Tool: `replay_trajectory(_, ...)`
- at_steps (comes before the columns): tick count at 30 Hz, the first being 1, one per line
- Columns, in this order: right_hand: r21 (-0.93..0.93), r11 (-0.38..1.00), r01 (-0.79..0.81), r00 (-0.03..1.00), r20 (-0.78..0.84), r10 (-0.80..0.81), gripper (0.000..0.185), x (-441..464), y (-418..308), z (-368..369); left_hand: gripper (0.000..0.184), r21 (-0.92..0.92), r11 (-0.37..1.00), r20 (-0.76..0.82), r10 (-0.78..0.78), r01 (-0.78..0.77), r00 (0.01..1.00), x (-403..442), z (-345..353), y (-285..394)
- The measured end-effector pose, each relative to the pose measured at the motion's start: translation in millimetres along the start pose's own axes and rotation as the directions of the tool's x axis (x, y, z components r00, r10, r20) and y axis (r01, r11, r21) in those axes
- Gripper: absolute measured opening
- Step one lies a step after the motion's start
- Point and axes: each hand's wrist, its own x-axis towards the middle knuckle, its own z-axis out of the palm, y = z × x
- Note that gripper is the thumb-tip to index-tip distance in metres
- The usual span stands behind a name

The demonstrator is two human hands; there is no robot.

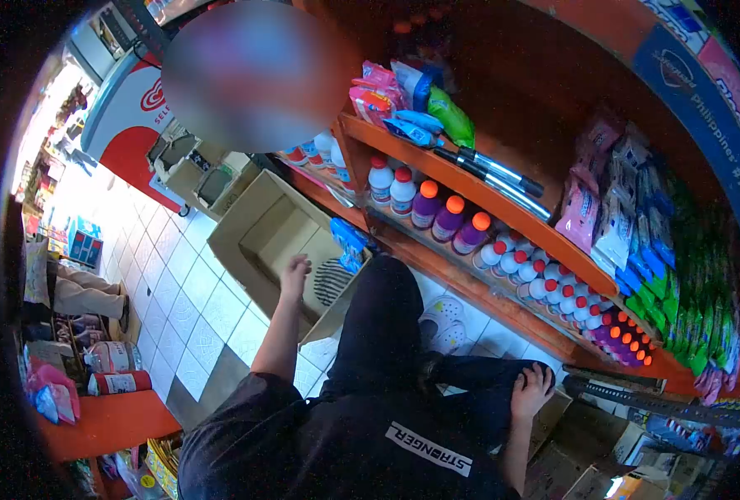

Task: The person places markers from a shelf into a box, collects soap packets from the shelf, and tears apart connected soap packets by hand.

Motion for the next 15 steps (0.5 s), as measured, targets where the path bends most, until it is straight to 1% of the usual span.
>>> replay_trajectory(1, -0.003, 1.0, -0.01, 1.0, 0.006, 0.01, 0.017, 2, -1, 1, 0.034, 0.079, 0.995, 0.115, -0.063, 0.055, 0.991, 7, 6, -3)
replay_trajectory(4, -0.028, 1.0, -0.012, 1.0, 0.007, 0.012, 0.017, 6, -5, 3, 0.05, 0.34, 0.937, 0.071, 0.06, -0.08, 0.996, 22, 55, -12)
replay_trajectory(6, -0.047, 0.999, 0.019, 0.999, -0.028, -0.02, 0.018, 8, -4, 6, 0.06, 0.368, 0.919, 0.1, 0.111, -0.141, 0.989, 42, 70, -13)
replay_trajectory(7, -0.059, 0.998, 0.031, 0.998, -0.049, -0.033, 0.018, 8, -3, 7, 0.065, 0.378, 0.909, 0.12, 0.14, -0.175, 0.983, 44, 83, 1)
replay_trajectory(8, -0.072, 0.997, 0.017, 0.999, -0.049, -0.02, 0.019, 8, -2, 8, 0.064, 0.35, 0.936, 0.078, 0.01, -0.037, 0.997, 42, 90, 16)
replay_trajectory(10, -0.049, 0.999, -0.011, 0.999, -0.034, 0.009, 0.019, 6, 0, 5, 0.062, 0.192, 0.981, 0.037, -0.004, -0.003, 0.999, 80, 90, -33)
replay_trajectory(12, -0.01, 0.999, -0.041, 0.999, -0.031, 0.04, 0.02, 1, 9, 9, 0.059, 0.001, 0.997, 0.019, -0.075, 0.075, 0.997, 71, 94, -32)
replay_trajectory(14, -0.025, 0.997, -0.077, 0.997, -0.019, 0.077, 0.02, -2, 11, 8, 0.045, 0.015, 1.0, -0.029, 0.017, -0.016, 0.999, 58, 98, -38)
replay_trajectory(15, -0.032, 0.995, -0.092, 0.996, -0.007, 0.091, 0.02, -4, 11, 6, 0.042, 0.082, 0.993, 0.082, -0.094, 0.087, 0.992, 49, 94, -38)
